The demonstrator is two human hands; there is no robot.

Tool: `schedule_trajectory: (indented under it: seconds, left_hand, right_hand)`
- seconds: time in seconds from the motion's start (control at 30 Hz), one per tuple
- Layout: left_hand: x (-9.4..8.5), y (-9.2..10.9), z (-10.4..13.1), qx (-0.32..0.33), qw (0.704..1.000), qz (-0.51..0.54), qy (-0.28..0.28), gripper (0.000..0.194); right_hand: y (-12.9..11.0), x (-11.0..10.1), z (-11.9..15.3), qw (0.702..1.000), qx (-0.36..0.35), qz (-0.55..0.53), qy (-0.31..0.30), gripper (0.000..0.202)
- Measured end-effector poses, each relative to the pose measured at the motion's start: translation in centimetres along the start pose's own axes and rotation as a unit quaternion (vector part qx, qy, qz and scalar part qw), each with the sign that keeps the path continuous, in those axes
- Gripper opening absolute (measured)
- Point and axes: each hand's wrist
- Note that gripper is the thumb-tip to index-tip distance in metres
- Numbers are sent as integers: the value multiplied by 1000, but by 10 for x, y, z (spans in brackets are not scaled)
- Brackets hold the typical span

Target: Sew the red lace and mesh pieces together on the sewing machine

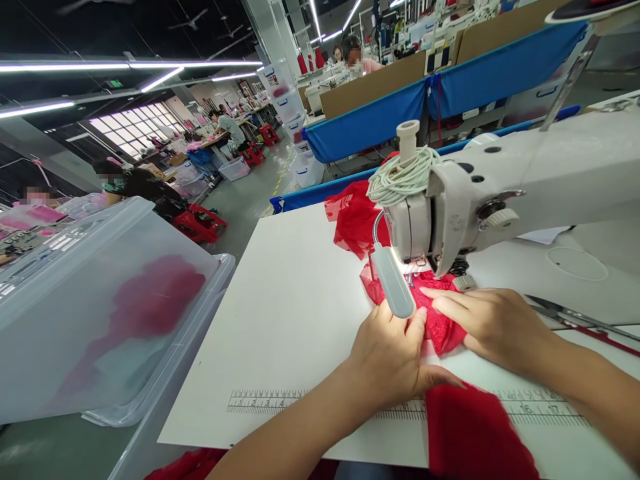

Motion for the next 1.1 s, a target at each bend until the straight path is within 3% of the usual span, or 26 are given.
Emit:
schedule_trajectory:
  seconds: [0.13, 0.37, 0.57, 0.73, 1.1]
  left_hand:
    - [3, -3, 1, 4, 1000, -10, 26, 102]
    - [0, -2, 0, 13, 1000, -27, 4, 105]
    - [0, 4, 5, 21, 999, -48, -4, 106]
    - [1, 6, 7, 21, 996, -86, 21, 102]
    - [4, 7, 13, 25, 993, -114, 1, 93]
  right_hand:
    - [5, 2, 0, 1000, 0, 8, -1, 46]
    - [4, 8, 3, 1000, 7, 14, 27, 54]
    - [-1, 2, 1, 1000, -21, -11, 12, 31]
    - [-2, -3, -3, 999, -9, -14, 41, 31]
    - [-3, -1, -4, 997, -6, 22, 77, 30]
Point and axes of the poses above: each hand's wrist, its own z-axis away from the middle knuckle, its own x-axis out of the palm, y = z × x, and after that the axes turned 10 degrees about x, right-handed
